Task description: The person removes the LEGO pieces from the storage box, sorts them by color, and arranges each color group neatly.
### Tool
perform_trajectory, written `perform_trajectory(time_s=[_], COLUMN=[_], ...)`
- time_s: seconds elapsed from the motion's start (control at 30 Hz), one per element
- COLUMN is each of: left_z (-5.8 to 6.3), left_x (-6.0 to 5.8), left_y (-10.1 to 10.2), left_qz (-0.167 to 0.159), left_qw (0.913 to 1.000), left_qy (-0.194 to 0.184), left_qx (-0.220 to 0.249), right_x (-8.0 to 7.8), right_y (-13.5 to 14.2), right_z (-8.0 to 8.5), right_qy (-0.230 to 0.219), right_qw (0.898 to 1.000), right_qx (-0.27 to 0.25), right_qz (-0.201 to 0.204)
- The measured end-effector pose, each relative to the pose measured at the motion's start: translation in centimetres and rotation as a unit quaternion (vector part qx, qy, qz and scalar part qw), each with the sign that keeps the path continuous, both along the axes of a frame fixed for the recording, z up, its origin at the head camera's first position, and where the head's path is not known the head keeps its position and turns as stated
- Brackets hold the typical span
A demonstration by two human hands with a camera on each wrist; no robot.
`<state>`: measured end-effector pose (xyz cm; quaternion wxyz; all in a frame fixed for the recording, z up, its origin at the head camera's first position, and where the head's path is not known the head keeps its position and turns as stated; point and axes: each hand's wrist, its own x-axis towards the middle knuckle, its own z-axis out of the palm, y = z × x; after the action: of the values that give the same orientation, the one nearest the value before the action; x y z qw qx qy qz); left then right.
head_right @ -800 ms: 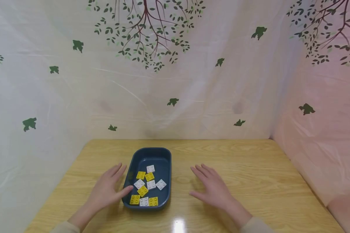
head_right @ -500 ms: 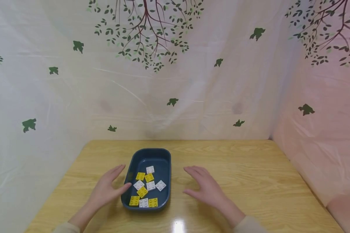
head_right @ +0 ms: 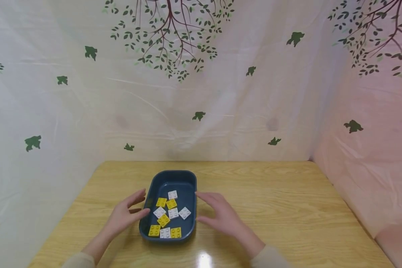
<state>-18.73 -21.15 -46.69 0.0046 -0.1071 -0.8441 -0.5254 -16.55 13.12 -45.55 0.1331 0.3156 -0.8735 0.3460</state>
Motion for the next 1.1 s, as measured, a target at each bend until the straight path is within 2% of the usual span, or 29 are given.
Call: perform_trajectory(time_s=[0.3, 0.47, 0.6, 0.9, 1.0, 1.1], left_z=[-0.9, -1.4, -1.6, -1.7, -1.7, -1.7], left_x=[-0.8, -1.2, -1.4, -1.6, -1.6, -1.6], left_y=[-0.7, -1.5, -1.8, -2.1, -2.1, -2.2], left_qz=[-0.061, -0.105, -0.127, -0.135, -0.140, -0.145], left_qw=[0.9973, 0.9928, 0.9895, 0.9858, 0.9847, 0.9839], left_qy=[-0.015, -0.018, -0.028, -0.067, -0.071, -0.070], left_qx=[0.039, 0.053, 0.062, 0.074, 0.076, 0.077], right_x=[-0.6, -1.3, -1.9, -3.5, -4.0, -4.7], right_y=[-2.8, -4.1, -4.9, -6.7, -7.3, -8.0], right_z=[0.3, 0.3, 0.3, 0.3, 0.3, 0.2], right_qy=[-0.058, -0.059, -0.073, -0.102, -0.115, -0.108], right_qw=[0.997, 0.994, 0.990, 0.979, 0.973, 0.966], right_qx=[0.008, 0.027, 0.049, 0.088, 0.096, 0.114], right_qz=[0.051, 0.093, 0.113, 0.155, 0.174, 0.203])
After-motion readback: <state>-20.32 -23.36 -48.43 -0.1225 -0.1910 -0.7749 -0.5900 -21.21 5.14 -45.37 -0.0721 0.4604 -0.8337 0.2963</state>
